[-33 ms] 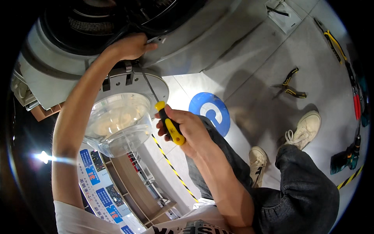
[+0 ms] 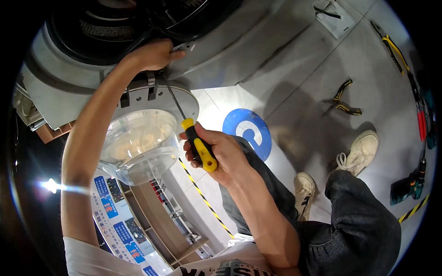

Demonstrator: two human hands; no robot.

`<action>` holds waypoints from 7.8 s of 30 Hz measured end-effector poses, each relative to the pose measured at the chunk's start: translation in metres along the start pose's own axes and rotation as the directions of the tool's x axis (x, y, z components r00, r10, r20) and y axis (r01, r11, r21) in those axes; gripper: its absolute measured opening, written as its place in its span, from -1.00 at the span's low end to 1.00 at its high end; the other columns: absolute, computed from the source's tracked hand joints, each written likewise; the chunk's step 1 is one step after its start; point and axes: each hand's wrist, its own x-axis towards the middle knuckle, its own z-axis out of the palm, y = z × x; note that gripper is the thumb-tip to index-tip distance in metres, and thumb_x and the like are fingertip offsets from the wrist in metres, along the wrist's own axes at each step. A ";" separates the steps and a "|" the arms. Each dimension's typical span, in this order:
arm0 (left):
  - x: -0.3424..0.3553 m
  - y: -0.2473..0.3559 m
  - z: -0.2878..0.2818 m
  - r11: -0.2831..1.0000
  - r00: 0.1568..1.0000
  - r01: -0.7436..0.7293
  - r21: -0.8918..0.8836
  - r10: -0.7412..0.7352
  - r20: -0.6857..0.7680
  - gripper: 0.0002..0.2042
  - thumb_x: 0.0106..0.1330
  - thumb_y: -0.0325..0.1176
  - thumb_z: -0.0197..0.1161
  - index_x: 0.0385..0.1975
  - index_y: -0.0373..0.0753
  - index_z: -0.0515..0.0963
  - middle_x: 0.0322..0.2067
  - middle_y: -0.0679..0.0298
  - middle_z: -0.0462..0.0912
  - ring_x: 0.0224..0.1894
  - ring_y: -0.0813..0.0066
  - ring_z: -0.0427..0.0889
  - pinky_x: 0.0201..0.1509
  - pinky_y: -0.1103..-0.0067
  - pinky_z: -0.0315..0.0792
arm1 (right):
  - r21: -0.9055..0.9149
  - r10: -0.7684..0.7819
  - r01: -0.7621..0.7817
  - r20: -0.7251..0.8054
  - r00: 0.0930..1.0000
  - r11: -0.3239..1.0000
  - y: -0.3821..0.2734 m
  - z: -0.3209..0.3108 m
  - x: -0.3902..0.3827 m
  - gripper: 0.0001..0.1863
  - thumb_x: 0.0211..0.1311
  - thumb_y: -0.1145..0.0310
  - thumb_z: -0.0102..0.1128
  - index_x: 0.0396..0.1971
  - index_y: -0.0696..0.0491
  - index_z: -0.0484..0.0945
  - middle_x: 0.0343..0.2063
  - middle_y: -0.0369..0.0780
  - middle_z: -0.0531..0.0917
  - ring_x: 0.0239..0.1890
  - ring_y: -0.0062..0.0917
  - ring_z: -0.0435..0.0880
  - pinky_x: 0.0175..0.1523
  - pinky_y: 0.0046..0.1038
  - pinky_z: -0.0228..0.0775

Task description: The person unscrews the door hinge of a washing machine using a screwdriver and then removes the rubber seal from the door opening by hand.

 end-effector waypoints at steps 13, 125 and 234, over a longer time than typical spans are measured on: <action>-0.001 0.005 -0.005 0.999 0.999 0.031 0.010 -0.031 0.012 -0.44 0.30 0.05 0.06 -0.58 -0.46 0.54 -0.54 -0.16 0.53 -0.43 0.07 0.58 -0.24 0.34 0.41 | 0.023 0.061 -0.064 0.096 0.994 0.998 -0.009 0.000 0.005 -0.55 0.17 0.09 0.21 -0.27 0.26 0.48 -0.51 -0.17 0.59 -0.57 -0.51 0.57 -0.44 -0.50 0.43; -0.181 0.167 0.116 -0.943 0.914 -0.140 -0.301 -0.240 0.327 -0.58 0.36 -0.02 -0.02 -0.16 -0.35 0.38 -0.43 0.14 0.55 -0.46 0.42 0.53 -0.35 0.53 0.40 | -0.668 -0.110 0.099 0.026 0.994 0.737 -0.046 0.043 0.076 -0.72 0.34 0.32 -0.03 -0.39 0.24 0.54 -0.58 -0.17 0.62 -0.60 -0.57 0.57 -0.49 -0.58 0.42; -0.091 0.096 0.117 -0.720 0.822 -0.316 -0.618 -0.533 0.201 -0.70 0.23 -0.17 0.26 -0.52 -0.32 0.52 -0.65 0.27 0.51 -0.57 0.55 0.46 -0.43 0.66 0.33 | -0.570 -0.206 0.049 -0.215 0.955 0.820 0.019 0.015 -0.014 -0.68 0.32 0.13 0.02 -0.38 0.12 0.43 -0.70 -0.34 0.44 -0.74 -0.75 0.32 -0.65 -0.68 0.06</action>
